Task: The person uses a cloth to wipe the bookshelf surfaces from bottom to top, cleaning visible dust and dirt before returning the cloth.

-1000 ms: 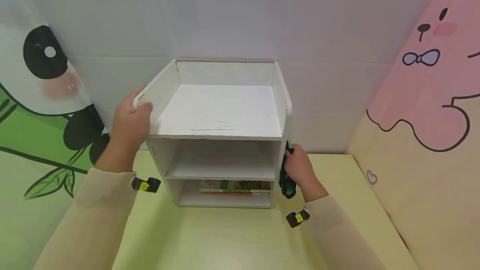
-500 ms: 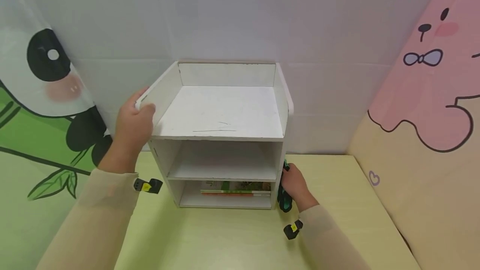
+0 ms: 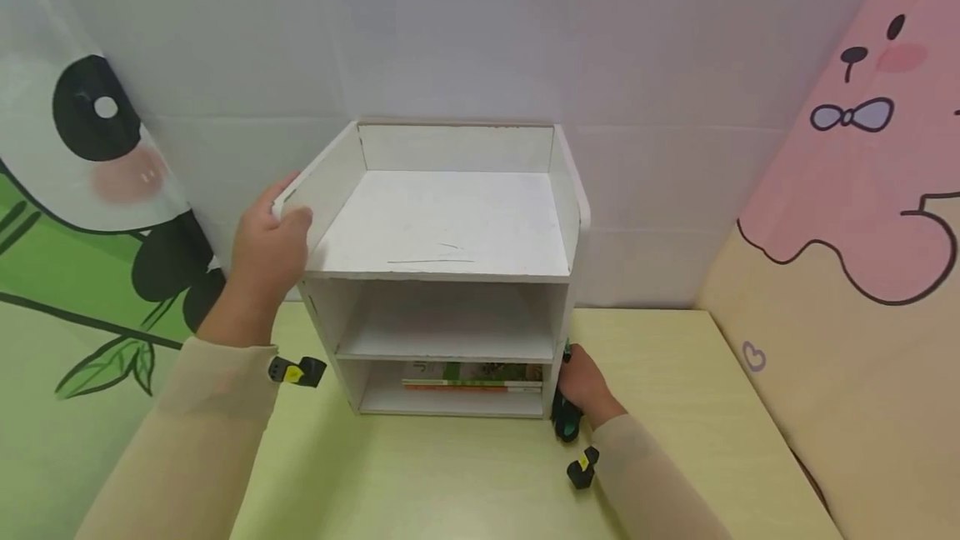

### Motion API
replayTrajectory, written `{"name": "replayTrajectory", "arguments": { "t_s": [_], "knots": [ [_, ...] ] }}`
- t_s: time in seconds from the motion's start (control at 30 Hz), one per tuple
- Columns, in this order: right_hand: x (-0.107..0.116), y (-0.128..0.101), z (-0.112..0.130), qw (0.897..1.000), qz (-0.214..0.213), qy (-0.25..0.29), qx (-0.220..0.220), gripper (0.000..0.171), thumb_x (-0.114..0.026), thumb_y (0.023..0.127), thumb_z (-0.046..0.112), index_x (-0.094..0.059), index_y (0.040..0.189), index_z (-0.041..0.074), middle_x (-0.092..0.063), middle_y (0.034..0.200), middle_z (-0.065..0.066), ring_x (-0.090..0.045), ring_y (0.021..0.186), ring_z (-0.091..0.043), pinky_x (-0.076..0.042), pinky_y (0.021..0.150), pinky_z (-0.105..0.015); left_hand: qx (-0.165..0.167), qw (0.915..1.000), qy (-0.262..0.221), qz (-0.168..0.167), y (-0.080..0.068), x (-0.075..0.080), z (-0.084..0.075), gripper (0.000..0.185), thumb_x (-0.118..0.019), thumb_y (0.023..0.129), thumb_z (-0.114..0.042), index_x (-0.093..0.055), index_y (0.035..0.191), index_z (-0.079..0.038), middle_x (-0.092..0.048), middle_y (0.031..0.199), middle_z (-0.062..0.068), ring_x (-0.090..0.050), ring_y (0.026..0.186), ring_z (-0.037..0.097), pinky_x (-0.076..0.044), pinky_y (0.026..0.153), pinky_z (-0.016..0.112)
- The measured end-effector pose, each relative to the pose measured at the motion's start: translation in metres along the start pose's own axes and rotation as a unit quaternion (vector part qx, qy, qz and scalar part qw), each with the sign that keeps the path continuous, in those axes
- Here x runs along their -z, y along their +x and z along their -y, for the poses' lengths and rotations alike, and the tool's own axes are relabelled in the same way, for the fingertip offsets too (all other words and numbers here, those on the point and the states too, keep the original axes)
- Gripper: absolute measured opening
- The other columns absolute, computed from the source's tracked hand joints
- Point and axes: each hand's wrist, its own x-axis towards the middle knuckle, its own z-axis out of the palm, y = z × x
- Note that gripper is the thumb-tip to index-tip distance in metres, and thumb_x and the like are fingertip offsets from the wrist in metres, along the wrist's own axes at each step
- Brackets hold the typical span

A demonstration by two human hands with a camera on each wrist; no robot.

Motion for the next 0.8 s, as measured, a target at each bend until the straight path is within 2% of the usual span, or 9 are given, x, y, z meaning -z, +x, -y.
{"name": "replayTrajectory", "arguments": {
  "t_s": [0.17, 0.33, 0.4, 0.5, 0.6, 0.8],
  "knots": [
    [-0.005, -0.008, 0.0, 1.0, 0.007, 0.011, -0.018, 0.052, -0.048, 0.109, 0.028, -0.044, 0.149, -0.005, -0.051, 0.145, -0.029, -0.044, 0.137, -0.049, -0.034, 0.11, -0.066, 0.005, 1.0, 0.006, -0.005, 0.0, 0.001, 0.001, 0.058, -0.037, 0.106, -0.035, -0.031, 0.164, -0.026, -0.036, 0.163, 0.004, -0.038, 0.144, 0.034, -0.031, 0.111, 0.068],
    [-0.002, -0.022, 0.003, 0.999, -0.004, -0.045, -0.03, 0.056, -0.043, 0.107, 0.024, -0.038, 0.144, -0.018, -0.046, 0.142, -0.041, -0.043, 0.133, -0.058, -0.037, 0.106, -0.067, 0.004, 1.0, 0.005, -0.001, 0.001, 0.0, 0.002, 0.059, -0.038, 0.106, -0.034, -0.032, 0.164, -0.026, -0.037, 0.163, 0.005, -0.039, 0.143, 0.034, -0.031, 0.11, 0.068],
    [0.0, -0.025, 0.004, 0.998, 0.001, -0.049, -0.045, 0.056, -0.042, 0.108, 0.022, -0.035, 0.145, -0.019, -0.042, 0.145, -0.042, -0.039, 0.135, -0.058, -0.035, 0.108, -0.067, 0.002, 1.0, 0.004, 0.0, 0.002, -0.001, 0.001, 0.058, -0.039, 0.106, -0.034, -0.032, 0.164, -0.027, -0.037, 0.163, 0.004, -0.038, 0.144, 0.034, -0.031, 0.111, 0.068],
    [0.002, -0.028, 0.006, 0.996, 0.017, -0.026, -0.081, 0.06, -0.044, 0.108, 0.025, -0.032, 0.149, -0.017, -0.037, 0.151, -0.04, -0.034, 0.14, -0.056, -0.031, 0.112, -0.067, -0.002, 1.0, 0.004, -0.003, 0.002, -0.002, 0.0, 0.058, -0.039, 0.106, -0.034, -0.032, 0.164, -0.027, -0.037, 0.163, 0.004, -0.038, 0.145, 0.034, -0.031, 0.111, 0.069],
    [0.004, -0.029, 0.007, 0.995, 0.021, -0.014, -0.096, 0.061, -0.046, 0.108, 0.027, -0.033, 0.15, -0.015, -0.037, 0.151, -0.04, -0.036, 0.14, -0.056, -0.033, 0.11, -0.067, -0.005, 1.0, 0.005, -0.002, 0.002, -0.001, 0.0, 0.058, -0.038, 0.107, -0.035, -0.031, 0.164, -0.027, -0.036, 0.164, 0.004, -0.038, 0.145, 0.035, -0.031, 0.109, 0.07],
    [0.004, -0.028, 0.005, 0.995, 0.007, -0.019, -0.095, 0.056, -0.048, 0.105, 0.023, -0.039, 0.145, -0.015, -0.045, 0.145, -0.039, -0.046, 0.132, -0.054, -0.039, 0.105, -0.065, -0.009, 1.0, 0.002, -0.002, 0.001, 0.0, 0.002, 0.058, -0.038, 0.107, -0.034, -0.031, 0.164, -0.026, -0.036, 0.163, 0.005, -0.037, 0.146, 0.036, -0.03, 0.11, 0.07]
  ]
}}
